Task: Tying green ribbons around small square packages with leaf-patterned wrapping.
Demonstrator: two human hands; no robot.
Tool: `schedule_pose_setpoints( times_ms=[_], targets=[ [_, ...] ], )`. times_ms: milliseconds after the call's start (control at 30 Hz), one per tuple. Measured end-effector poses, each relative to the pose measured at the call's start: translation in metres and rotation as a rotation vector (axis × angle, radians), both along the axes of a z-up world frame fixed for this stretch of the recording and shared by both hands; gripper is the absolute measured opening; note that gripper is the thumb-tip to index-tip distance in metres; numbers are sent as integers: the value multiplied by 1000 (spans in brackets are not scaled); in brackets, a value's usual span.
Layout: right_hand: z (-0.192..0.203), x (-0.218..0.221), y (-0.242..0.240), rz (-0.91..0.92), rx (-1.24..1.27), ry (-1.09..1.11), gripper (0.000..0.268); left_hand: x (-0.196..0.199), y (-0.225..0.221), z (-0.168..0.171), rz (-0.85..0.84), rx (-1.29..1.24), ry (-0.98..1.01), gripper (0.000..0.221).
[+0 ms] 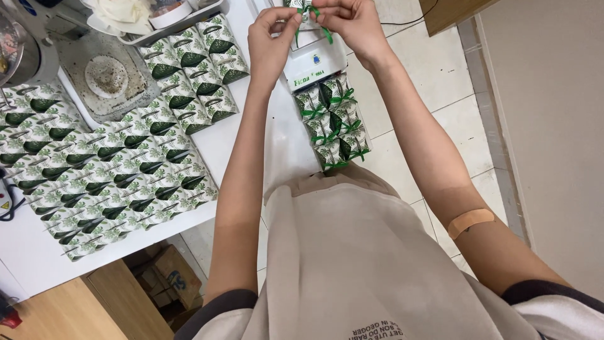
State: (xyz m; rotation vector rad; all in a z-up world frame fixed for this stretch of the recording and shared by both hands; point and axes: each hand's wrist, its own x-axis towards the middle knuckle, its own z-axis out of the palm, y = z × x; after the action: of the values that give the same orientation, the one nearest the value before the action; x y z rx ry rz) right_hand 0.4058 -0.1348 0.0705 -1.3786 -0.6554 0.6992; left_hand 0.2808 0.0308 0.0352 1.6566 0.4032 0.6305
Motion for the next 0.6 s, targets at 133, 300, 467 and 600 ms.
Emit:
schedule_pose_setpoints(
  times_ms=[133, 300, 467, 600],
  targets=[
    [-4, 0, 2, -17, 5, 4, 13, 5, -2, -9, -41, -95, -78, 18],
    [-9, 1, 6, -49, -15, -84, 4, 9, -2, -22, -118, -322, -151, 13],
    [-11, 3, 11, -67, -29, -195, 5, 9, -4, -15, -101, -293, -155, 12],
    [-7, 4, 12, -80, -77, -336, 5, 7, -6, -14, -55, -278, -142, 13]
  ],
)
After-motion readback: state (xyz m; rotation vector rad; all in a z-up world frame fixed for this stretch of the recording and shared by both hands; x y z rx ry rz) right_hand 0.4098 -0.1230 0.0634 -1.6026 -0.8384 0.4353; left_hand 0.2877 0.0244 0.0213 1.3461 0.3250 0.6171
